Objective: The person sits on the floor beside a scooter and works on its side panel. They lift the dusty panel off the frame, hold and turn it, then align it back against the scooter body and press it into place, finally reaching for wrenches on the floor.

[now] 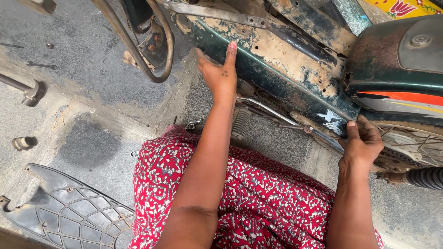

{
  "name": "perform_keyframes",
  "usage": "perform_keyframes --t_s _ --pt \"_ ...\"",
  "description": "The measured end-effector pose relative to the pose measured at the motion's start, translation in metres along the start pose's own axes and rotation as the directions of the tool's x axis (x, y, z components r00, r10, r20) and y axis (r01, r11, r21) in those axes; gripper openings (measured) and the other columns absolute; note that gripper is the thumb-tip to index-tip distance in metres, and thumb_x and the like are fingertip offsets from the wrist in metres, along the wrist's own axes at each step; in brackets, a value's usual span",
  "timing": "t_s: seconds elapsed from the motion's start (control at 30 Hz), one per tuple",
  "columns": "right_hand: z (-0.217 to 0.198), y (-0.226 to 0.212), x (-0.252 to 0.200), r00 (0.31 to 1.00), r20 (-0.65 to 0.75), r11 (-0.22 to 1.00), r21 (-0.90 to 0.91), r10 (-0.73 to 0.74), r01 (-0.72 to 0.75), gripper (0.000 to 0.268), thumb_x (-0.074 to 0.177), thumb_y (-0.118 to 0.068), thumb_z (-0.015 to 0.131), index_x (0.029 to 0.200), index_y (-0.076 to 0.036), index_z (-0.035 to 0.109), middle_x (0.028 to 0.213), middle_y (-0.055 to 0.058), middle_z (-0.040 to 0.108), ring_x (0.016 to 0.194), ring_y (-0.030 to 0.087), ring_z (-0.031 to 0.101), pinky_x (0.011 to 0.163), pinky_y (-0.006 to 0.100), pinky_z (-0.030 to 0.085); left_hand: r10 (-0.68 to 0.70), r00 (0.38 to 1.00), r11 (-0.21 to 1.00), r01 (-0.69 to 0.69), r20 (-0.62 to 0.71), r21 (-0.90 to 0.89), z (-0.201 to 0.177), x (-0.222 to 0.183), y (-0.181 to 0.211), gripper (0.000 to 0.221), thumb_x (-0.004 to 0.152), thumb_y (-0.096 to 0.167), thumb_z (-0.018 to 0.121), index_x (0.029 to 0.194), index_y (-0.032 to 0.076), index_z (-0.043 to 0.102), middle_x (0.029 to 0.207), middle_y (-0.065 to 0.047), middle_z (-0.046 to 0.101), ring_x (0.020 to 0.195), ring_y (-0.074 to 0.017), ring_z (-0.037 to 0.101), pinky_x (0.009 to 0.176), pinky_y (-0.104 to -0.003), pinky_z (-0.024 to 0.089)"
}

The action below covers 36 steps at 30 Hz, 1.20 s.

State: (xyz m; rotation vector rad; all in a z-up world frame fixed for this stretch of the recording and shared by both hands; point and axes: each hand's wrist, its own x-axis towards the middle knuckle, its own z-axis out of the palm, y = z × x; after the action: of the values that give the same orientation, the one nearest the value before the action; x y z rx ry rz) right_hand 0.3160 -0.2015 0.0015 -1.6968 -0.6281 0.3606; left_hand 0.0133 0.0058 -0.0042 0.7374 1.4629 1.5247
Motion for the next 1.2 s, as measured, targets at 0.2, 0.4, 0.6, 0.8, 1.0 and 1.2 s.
perform_keyframes --t_s 0.2,0.4,0.6,0.8,1.0,1.2 --pt "0.001 -0.003 -0.002 0.998 -0.031 0.998 0.007 -0.06 0.061 0.031 0.1 -0.007 0.074 0.129 -0.001 0.065 0.112 0.007 0.071 0.095 0.014 0.072 0.064 0.028 0.062 -0.019 1.0 0.999 0.019 0.0 0.029 -0.002 -0.001 0.006 0.124 0.077 0.051 0.084 0.158 -0.009 0.012 0.161 -0.033 0.021 0.151 -0.0463 0.024 0.121 -0.05 0.027" --pt "0.002 0.006 0.005 0.998 -0.019 0.996 0.065 -0.06 0.061 0.028 0.101 -0.006 0.073 0.127 0.002 0.067 0.112 0.008 0.072 0.092 0.013 0.072 0.061 0.027 0.059 -0.034 0.999 0.998 0.032 0.033 0.045 -0.005 -0.001 0.008 0.124 0.078 0.052 0.083 0.159 -0.009 0.012 0.161 -0.035 0.021 0.151 -0.0474 0.026 0.121 -0.05 0.028" --pt "-0.001 0.012 0.008 0.999 -0.016 0.999 0.033 -0.033 0.034 0.028 0.102 -0.008 0.075 0.128 0.0 0.069 0.111 0.008 0.073 0.088 0.013 0.068 0.059 0.026 0.052 0.002 0.998 0.997 0.002 0.056 -0.081 -0.004 0.001 -0.001 0.121 0.078 0.047 0.084 0.159 -0.009 0.014 0.162 -0.033 0.02 0.152 -0.0449 0.026 0.122 -0.048 0.028" --pt "-0.002 0.008 0.008 0.999 -0.03 0.996 0.087 0.023 -0.02 0.027 0.099 -0.009 0.075 0.124 -0.004 0.069 0.11 0.003 0.073 0.092 0.011 0.07 0.065 0.027 0.056 -0.02 0.997 0.995 0.027 0.076 -0.098 -0.006 -0.001 0.005 0.121 0.079 0.047 0.083 0.16 -0.008 0.011 0.164 -0.03 0.018 0.152 -0.0428 0.024 0.122 -0.047 0.026" --pt "-0.005 -0.002 0.002 0.999 -0.04 0.998 0.055 0.036 -0.033 0.026 0.099 -0.01 0.076 0.124 -0.005 0.07 0.111 0.003 0.073 0.093 0.011 0.069 0.062 0.026 0.051 -0.042 0.996 0.991 0.052 0.077 -0.121 -0.003 0.0 0.004 0.122 0.079 0.047 0.082 0.16 -0.007 0.009 0.164 -0.03 0.017 0.152 -0.0432 0.024 0.121 -0.048 0.029" --pt "-0.009 0.007 0.005 0.999 -0.012 0.999 0.036 0.032 -0.032 0.026 0.101 -0.012 0.076 0.126 -0.004 0.07 0.113 0.003 0.072 0.096 0.012 0.068 0.066 0.029 0.052 -0.053 0.997 0.997 0.056 0.055 -0.056 -0.001 0.004 0.001 0.121 0.08 0.052 0.081 0.16 -0.007 0.011 0.163 -0.032 0.018 0.151 -0.045 0.024 0.121 -0.048 0.028"
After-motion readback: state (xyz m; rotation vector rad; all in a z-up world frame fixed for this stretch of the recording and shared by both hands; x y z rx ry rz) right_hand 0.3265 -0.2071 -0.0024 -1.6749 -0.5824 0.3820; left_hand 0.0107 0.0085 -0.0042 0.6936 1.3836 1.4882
